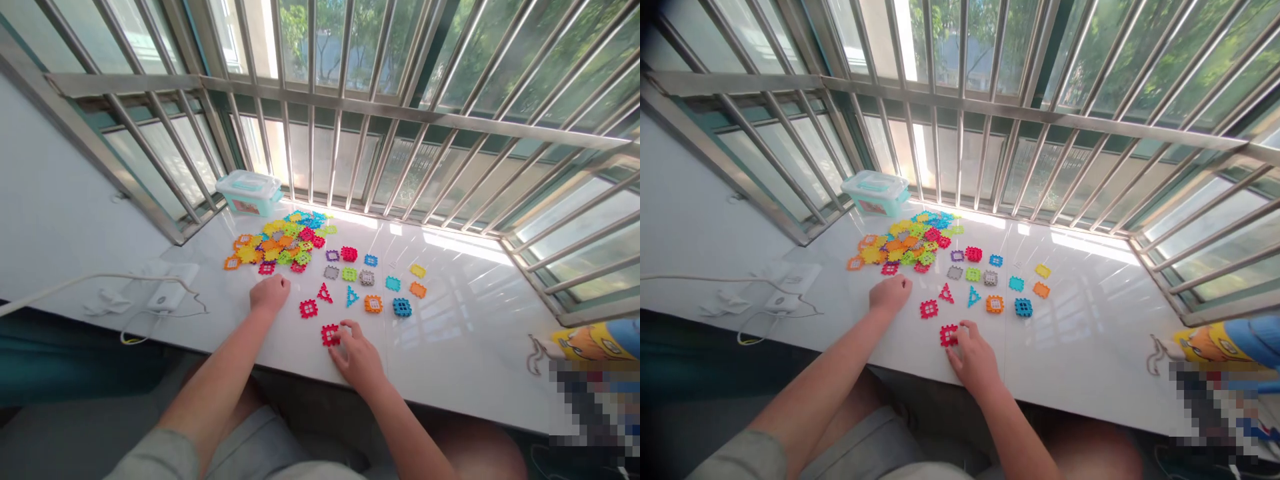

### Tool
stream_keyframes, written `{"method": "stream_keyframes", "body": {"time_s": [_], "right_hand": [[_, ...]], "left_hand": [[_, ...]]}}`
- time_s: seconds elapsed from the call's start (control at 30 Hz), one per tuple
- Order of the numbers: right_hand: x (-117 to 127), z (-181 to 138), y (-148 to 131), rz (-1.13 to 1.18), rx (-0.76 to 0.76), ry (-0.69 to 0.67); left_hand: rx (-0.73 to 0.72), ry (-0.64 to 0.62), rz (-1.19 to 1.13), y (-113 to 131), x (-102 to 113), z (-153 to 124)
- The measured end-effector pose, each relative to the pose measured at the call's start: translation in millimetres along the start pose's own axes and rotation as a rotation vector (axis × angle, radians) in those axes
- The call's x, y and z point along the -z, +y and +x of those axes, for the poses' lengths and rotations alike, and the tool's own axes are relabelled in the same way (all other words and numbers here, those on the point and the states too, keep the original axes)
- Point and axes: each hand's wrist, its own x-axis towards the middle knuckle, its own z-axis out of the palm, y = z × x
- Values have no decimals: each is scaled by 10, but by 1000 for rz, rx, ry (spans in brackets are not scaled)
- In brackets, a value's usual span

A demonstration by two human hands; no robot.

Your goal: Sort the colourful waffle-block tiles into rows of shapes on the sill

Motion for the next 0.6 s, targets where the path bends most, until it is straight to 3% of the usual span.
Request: {"method": "stream_keyframes", "body": {"time_s": [0.23, 0.6], "right_hand": [[147, 66, 118, 97, 28, -143], [153, 98, 93, 43, 0, -104]], "left_hand": [[7, -17, -13, -2, 25, -11], [14, -39, -38, 12, 80, -21]]}}
